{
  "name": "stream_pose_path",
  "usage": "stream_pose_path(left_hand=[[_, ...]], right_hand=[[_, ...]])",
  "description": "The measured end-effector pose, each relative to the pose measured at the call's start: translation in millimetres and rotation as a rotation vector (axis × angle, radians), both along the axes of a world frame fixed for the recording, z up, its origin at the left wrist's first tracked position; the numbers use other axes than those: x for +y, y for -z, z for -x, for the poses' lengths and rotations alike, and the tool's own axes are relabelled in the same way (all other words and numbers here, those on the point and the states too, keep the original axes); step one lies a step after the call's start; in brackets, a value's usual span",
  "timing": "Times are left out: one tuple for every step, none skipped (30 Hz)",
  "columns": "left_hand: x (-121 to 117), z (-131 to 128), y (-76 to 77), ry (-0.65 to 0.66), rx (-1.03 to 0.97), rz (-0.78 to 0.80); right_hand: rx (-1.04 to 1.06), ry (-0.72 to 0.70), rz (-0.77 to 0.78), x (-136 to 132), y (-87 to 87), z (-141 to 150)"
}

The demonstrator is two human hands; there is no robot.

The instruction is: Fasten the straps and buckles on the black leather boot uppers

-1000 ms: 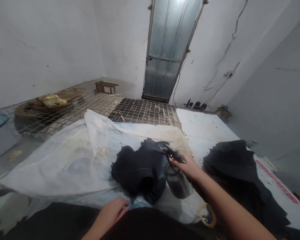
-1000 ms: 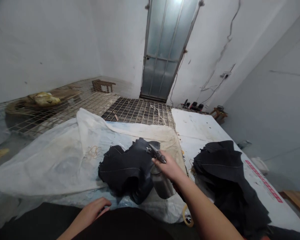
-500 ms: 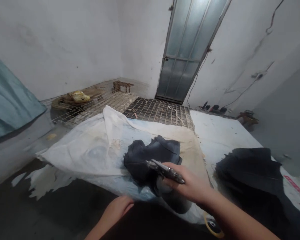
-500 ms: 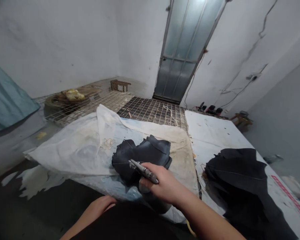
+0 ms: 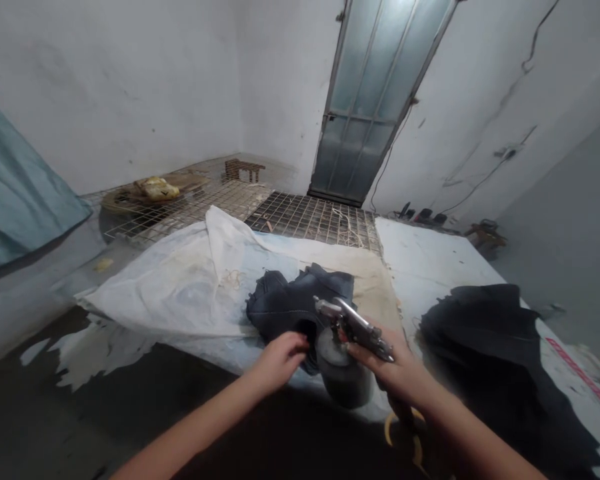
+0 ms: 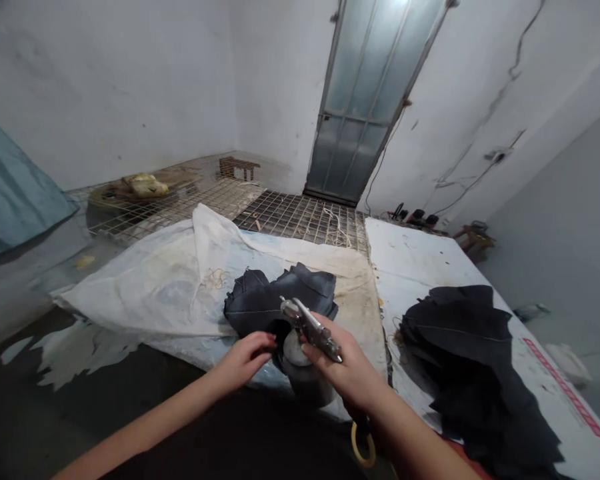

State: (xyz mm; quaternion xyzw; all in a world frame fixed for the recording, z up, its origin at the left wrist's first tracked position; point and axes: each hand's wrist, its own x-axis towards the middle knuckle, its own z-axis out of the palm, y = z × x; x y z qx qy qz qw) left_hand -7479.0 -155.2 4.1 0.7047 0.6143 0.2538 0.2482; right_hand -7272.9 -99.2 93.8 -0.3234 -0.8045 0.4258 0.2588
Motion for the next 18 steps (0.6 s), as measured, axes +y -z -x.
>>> stream_pose_path(left_hand=[[16,-10,-5.3,-0.049,0.093,0.05],[31,-20,-8.8,-0.072,0.13,0.069],[43,-28,-10.4,-0.092,0.168,0.092],[51,-36,-10.4,-0.102,0.201,0.12],[56,-42,-9.0,-0.099,0.224,0.149],[58,-46,-6.4,-0.093,0.25,0.186],[57,-50,-3.0,-0.082,0.272,0.226],[55,-53,0.8,-0.068,0.288,0.265],[51,-55,4.7,-0.055,0.299,0.303],[47,-58,8.5,-0.044,0.307,0.339],[43,-61,12.0,-0.036,0.314,0.374],[40,-63,15.1,-0.032,0.32,0.403],[38,-66,17.8,-0.033,0.327,0.429],[37,-70,20.3,-0.042,0.333,0.45],[36,-73,22.5,-0.054,0.338,0.466],[36,-76,24.6,-0.068,0.339,0.478],[36,-78,26.8,-0.081,0.337,0.486],[35,-81,29.2,-0.092,0.333,0.485]], right_hand=[[0.011,0.018,-0.014,0,-2.7,-2],[0.014,0.033,-0.032,0,-5.6,-5],[0.006,0.042,-0.05,1,-8.2,-8],[-0.012,0.046,-0.065,2,-10.4,-11],[-0.035,0.049,-0.076,3,-12.0,-15],[-0.059,0.052,-0.083,6,-12.9,-19],[-0.077,0.054,-0.085,8,-13.1,-22],[-0.088,0.052,-0.08,12,-12.6,-25],[-0.093,0.046,-0.071,15,-11.4,-26],[-0.099,0.037,-0.062,19,-9.7,-27],[-0.106,0.022,-0.056,23,-7.7,-27],[-0.11,0.004,-0.054,27,-5.7,-25],[-0.115,-0.015,-0.058,30,-3.8,-23],[-0.121,-0.039,-0.064,34,-2.3,-20],[-0.129,-0.069,-0.07,36,-1.3,-16],[-0.14,-0.103,-0.075,38,-0.9,-12],[-0.154,-0.139,-0.076,40,-1.1,-8],[-0.172,-0.177,-0.075,40,-1.8,-5]])
